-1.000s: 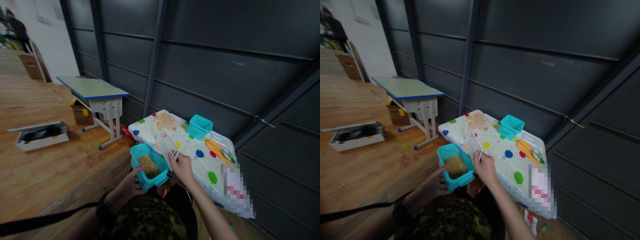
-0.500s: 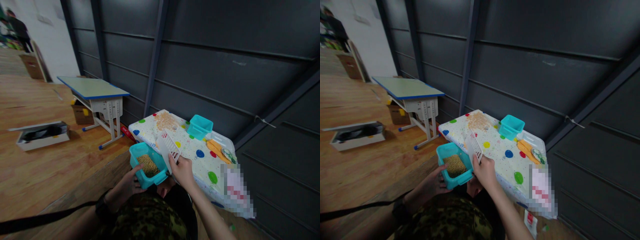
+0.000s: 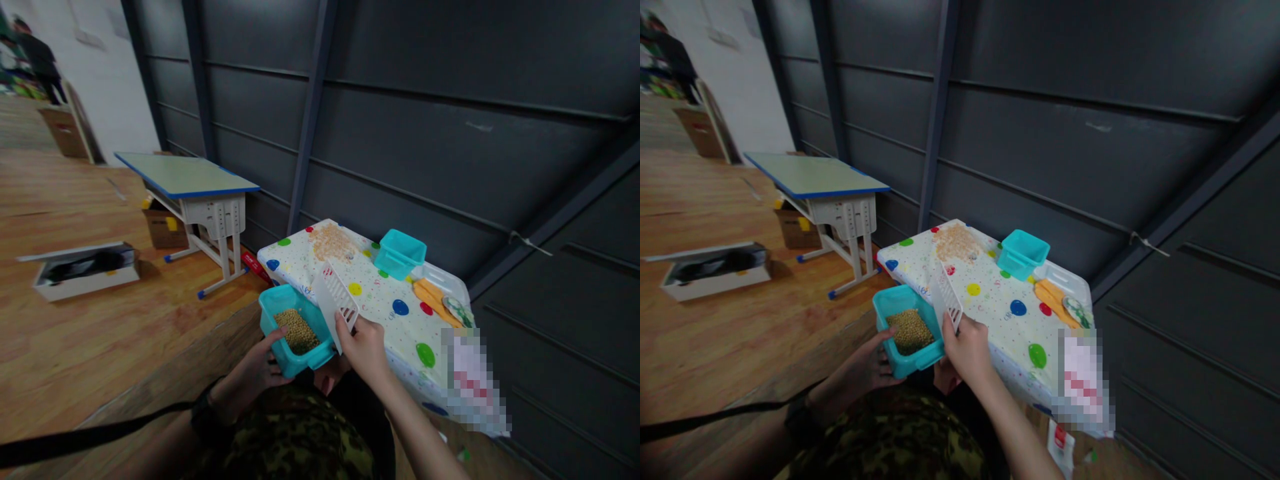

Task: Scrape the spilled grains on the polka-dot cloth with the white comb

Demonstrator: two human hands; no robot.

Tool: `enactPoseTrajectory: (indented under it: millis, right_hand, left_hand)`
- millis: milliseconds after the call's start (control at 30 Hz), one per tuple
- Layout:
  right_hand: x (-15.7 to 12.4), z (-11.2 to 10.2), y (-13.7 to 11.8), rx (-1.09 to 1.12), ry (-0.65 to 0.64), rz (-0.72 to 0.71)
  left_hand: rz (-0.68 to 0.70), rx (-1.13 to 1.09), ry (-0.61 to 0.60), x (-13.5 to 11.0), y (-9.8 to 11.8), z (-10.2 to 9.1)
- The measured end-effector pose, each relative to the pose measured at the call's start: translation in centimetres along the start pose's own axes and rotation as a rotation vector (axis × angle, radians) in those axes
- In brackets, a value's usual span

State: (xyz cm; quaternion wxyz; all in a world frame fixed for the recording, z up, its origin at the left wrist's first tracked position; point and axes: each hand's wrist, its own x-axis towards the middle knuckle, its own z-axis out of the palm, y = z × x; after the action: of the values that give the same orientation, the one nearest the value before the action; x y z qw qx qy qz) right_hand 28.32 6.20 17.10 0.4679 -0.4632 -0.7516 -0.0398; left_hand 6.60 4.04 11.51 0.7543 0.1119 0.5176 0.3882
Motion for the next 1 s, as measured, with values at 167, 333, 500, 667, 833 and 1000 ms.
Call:
enactPoseTrajectory:
  millis: [167, 333, 500, 667, 833, 1000]
  right_hand:
    - [0.1, -0.4, -0.1, 0.003, -0.007, 0.011]
    - [-0.2, -0.7, -0.2, 0.019, -0.025, 0.014]
    - [0.3, -1.3, 1.1, 0.035, -0.059, 0.050]
    - [5.0, -2.0, 5.4, -0.090, -0.098, 0.187]
    - [9.7, -0.3, 8.8, -0.129, -0.133, 0.353]
    - [11.3, 3.5, 10.4, 0.098, -0.090, 0.506]
  left_hand:
    - [0.017, 0.002, -0.029, 0.4, -0.2, -0.4]
    - [0.024, -0.002, -0.026, 0.3, -0.2, -0.5]
    - [0.015, 0.000, 0.020, -0.1, 0.3, -0.2]
    - [-0.001, 0.000, 0.047, 0.3, 0.4, -0.6]
    - [-0.018, 0.006, 0.079, 1.4, 0.2, -1.0]
    - [-0.011, 0.008, 0.051, 1.1, 0.3, -1.0]
